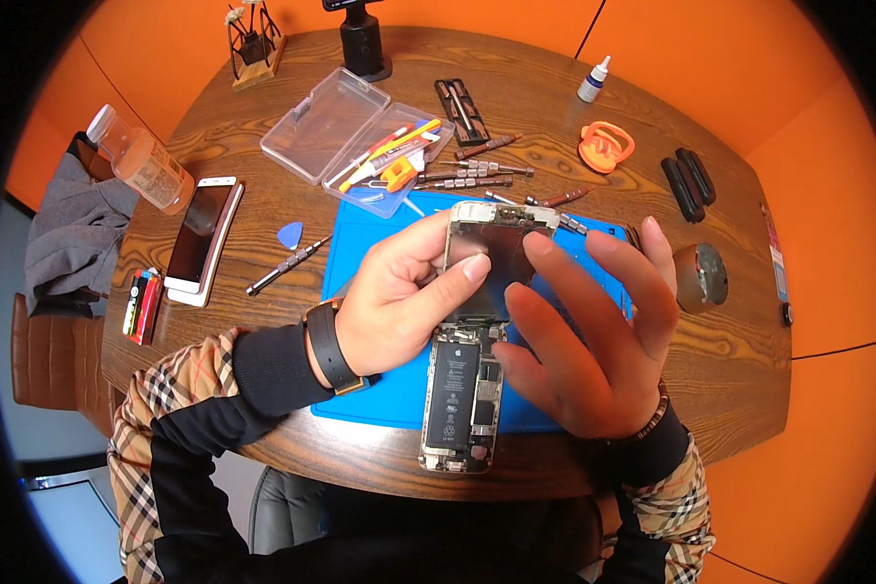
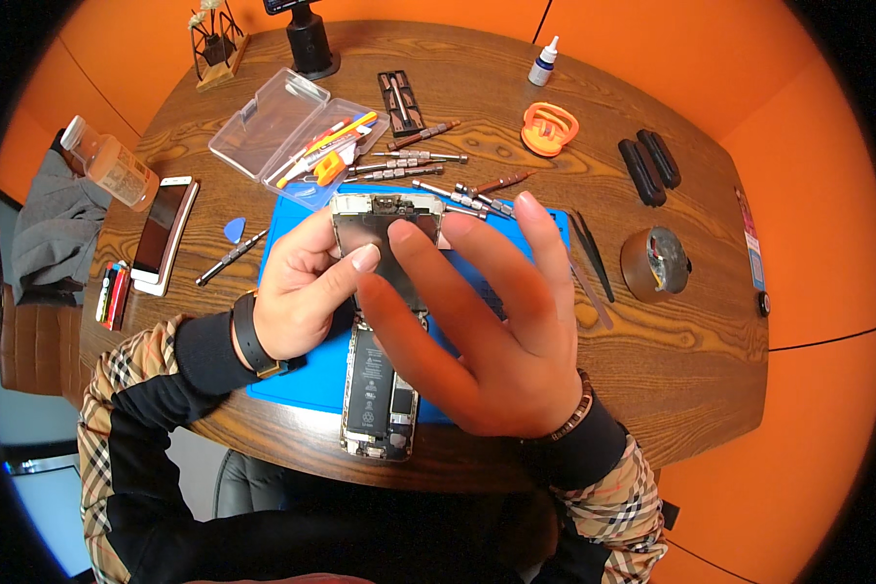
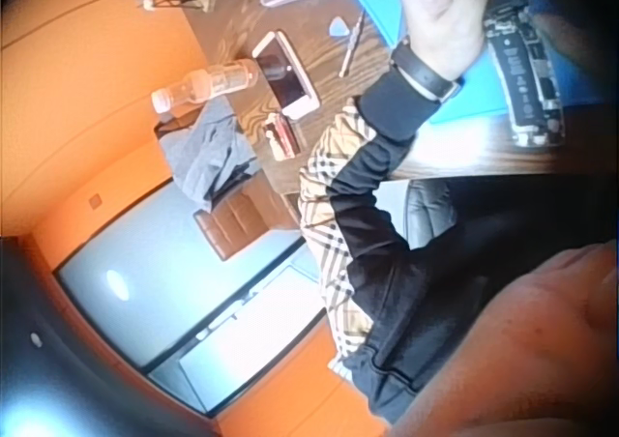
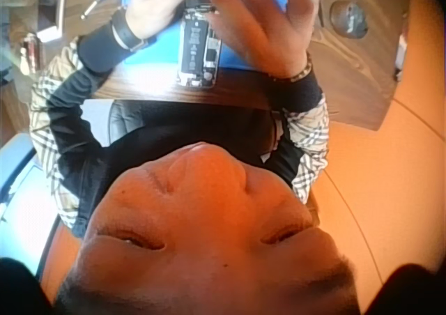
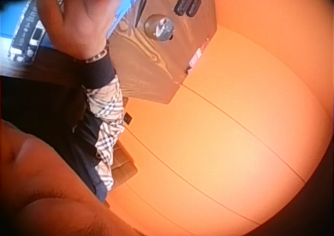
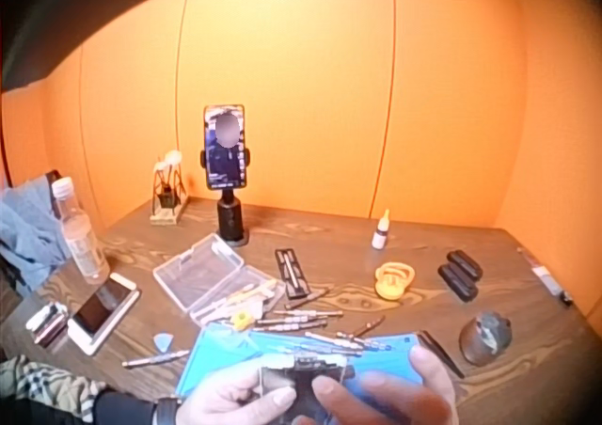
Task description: The person disassembles a smartphone on a blue mat, using a screwdriver and tweezers to remove screws and separate the screen assembly from the chassis. The person carefully lifts the screen and detaches internal components while keeping tools and parts organized on the work surface.
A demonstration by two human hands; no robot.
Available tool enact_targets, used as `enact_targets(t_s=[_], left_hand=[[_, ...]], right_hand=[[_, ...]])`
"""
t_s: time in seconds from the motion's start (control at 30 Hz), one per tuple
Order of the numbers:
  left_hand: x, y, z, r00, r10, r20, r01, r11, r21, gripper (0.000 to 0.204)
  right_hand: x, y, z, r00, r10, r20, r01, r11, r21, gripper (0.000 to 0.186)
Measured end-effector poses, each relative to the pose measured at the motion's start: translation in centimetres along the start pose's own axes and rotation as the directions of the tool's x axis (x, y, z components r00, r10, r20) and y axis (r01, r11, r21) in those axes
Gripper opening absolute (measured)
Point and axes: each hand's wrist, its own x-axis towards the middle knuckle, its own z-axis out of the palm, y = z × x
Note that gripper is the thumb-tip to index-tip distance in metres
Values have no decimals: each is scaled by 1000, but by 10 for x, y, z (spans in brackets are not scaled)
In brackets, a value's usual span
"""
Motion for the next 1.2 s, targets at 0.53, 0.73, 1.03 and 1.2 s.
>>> enact_targets(t_s=[0.53, 0.73, 1.03, 1.2], left_hand=[[3, 1, 3, 1000, 20, 19, -20, 1000, -2, 38], [2, 3, 3, 1000, 15, 17, -16, 1000, 27, 38], [2, 5, 5, 1000, 10, 11, -10, 999, 32, 36], [3, 6, 5, 999, 37, 17, -37, 999, 28, 36]], right_hand=[[12, -1, 6, 970, 217, 108, -197, 966, -169, 55], [21, -4, 10, 980, 181, 82, -166, 972, -165, 57], [14, 15, -3, 952, 274, -136, -300, 925, -235, 42], [3, 36, -8, 930, 307, -202, -331, 938, -99, 14]])
